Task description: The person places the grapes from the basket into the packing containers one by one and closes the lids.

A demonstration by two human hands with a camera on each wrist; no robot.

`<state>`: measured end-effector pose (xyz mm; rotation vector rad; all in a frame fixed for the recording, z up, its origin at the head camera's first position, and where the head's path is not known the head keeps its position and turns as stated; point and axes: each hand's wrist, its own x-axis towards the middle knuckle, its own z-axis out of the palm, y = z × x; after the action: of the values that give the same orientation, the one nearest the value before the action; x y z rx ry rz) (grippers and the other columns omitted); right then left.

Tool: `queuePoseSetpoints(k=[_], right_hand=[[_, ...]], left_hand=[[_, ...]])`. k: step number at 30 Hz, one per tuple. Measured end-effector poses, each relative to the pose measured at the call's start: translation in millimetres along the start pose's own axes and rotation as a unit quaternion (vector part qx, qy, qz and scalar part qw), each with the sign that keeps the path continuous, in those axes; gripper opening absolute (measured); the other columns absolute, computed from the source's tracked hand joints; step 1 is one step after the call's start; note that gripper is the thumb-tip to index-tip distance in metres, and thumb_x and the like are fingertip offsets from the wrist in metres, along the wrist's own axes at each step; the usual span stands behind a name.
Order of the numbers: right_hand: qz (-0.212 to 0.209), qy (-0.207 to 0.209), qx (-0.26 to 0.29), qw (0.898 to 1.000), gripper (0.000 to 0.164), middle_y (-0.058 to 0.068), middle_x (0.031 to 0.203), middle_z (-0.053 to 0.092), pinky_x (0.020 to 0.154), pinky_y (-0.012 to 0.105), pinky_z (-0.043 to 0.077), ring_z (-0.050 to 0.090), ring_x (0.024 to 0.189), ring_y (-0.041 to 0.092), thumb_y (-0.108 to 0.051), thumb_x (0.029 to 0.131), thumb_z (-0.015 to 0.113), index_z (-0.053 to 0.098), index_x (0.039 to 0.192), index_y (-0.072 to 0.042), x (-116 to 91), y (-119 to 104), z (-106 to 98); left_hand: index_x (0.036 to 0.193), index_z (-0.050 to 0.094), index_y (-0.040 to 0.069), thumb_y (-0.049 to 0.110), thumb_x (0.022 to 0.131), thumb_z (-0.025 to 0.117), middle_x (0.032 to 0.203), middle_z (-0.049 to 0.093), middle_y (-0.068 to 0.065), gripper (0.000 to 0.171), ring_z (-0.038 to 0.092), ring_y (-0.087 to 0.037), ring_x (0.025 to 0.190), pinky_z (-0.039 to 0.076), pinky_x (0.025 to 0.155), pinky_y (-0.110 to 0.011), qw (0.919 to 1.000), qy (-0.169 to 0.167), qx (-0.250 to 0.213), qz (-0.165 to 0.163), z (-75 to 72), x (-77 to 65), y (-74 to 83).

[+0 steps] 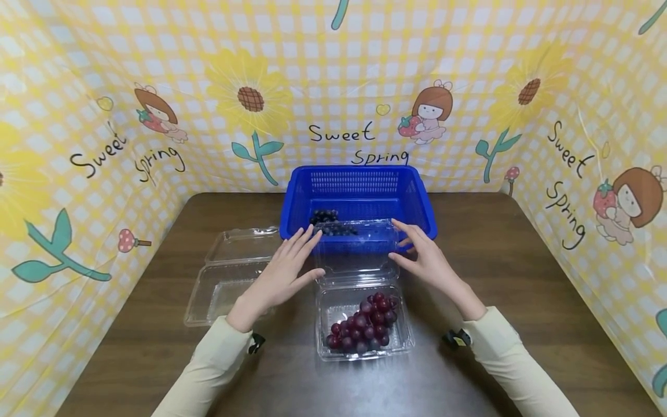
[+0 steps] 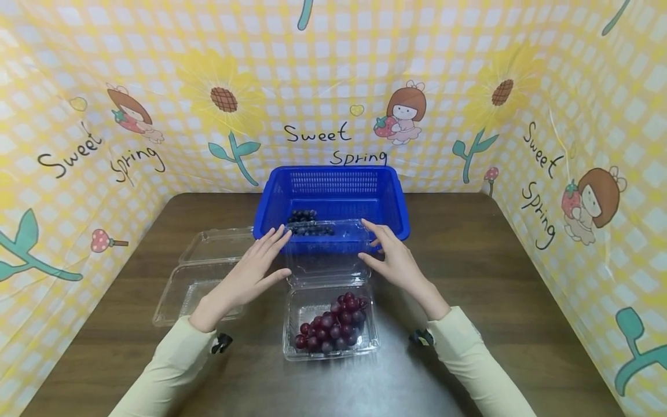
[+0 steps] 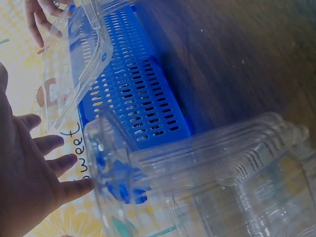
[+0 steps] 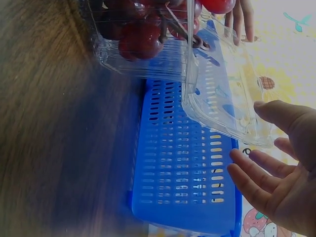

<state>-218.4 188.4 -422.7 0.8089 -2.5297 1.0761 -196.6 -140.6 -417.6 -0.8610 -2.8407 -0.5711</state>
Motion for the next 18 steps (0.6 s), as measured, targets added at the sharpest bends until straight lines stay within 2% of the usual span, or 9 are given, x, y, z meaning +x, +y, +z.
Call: queuePoseSetpoints(k=[9, 14, 18], right_hand=[[-0.014, 0.013, 0.010, 1.000, 0.069, 0.014, 0.119, 0.054, 0.073, 0.040, 0.054, 0.062, 0.087, 0.022, -0.011, 0.082, 0.071, 0.037, 0.142, -0.013, 1.5, -1.6, 2.1], [-0.020, 0.022, 0.021, 0.999, 0.073, 0.015, 0.117, 0.055, 0.070, 0.038, 0.055, 0.062, 0.085, 0.022, -0.007, 0.081, 0.070, 0.033, 0.144, -0.015, 2.8, -0.5, 3.0], [-0.027, 0.040, 0.032, 0.998, 0.073, 0.016, 0.113, 0.056, 0.067, 0.037, 0.055, 0.063, 0.080, 0.022, -0.001, 0.080, 0.070, 0.035, 0.143, -0.011, 4.9, 0.9, 4.1]], left_hand=[[0.150, 0.005, 0.027, 0.060, 0.092, 0.037, 0.156, 0.009, 0.003, 0.074, 0.006, -0.019, 0.144, 0.013, 0.114, -0.049, 0.9999, 0.010, -0.007, -0.007, 0.4, 2.1, 0.2], [0.150, 0.011, 0.019, 0.057, 0.093, 0.039, 0.156, 0.014, 0.000, 0.075, 0.011, -0.021, 0.143, 0.016, 0.113, -0.048, 0.9995, 0.031, -0.004, 0.004, 1.1, 3.7, -0.1], [0.149, 0.017, 0.013, 0.051, 0.094, 0.043, 0.152, 0.024, -0.008, 0.073, 0.022, -0.025, 0.140, 0.023, 0.111, -0.048, 0.9982, 0.058, -0.011, 0.006, 0.9, 6.7, -0.9]])
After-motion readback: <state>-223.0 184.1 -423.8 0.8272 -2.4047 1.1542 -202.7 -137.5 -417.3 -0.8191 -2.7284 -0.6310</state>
